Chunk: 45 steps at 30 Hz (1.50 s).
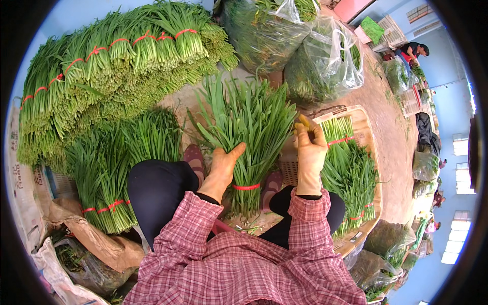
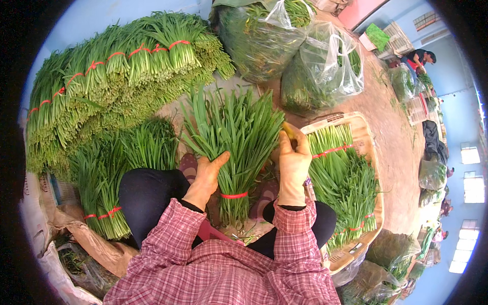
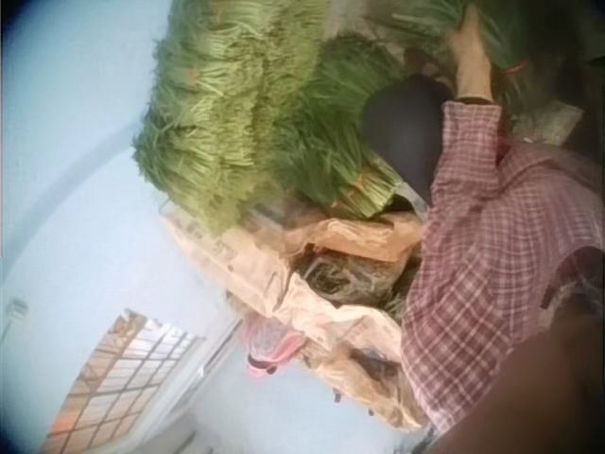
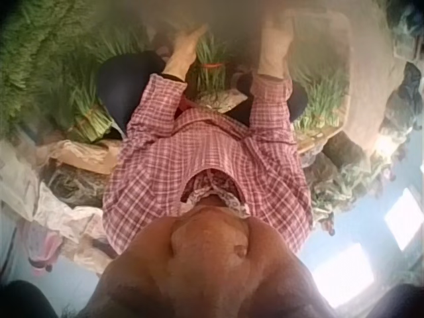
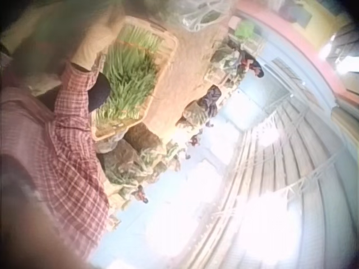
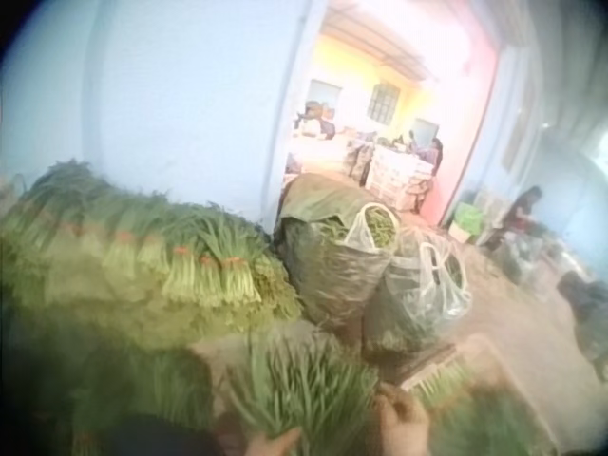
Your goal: The person sorts bundles of chives by hand, stripping away loose or damaged leaves, then secures the bundles with red elastic bands and places them into a plastic crate.
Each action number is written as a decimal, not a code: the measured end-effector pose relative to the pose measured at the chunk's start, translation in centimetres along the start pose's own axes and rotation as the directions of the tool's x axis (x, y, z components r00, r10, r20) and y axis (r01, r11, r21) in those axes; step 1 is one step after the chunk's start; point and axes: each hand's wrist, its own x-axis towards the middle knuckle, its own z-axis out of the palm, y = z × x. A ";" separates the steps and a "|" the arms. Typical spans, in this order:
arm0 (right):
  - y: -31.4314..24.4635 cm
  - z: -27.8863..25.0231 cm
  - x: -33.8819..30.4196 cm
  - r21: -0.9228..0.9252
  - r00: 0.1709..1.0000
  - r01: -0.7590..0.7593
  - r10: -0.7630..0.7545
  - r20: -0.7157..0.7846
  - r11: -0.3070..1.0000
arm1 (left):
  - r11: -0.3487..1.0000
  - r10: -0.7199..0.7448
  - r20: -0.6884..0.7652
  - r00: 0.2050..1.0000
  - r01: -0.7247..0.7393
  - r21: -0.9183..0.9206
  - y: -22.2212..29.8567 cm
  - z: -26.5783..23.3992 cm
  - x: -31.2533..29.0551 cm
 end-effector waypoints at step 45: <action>-3.8 1.5 2.9 -0.111 0.942 -0.173 0.197 0.272 0.979 | 0.987 -0.078 0.124 0.989 0.060 0.146 0.8 1.4 -1.8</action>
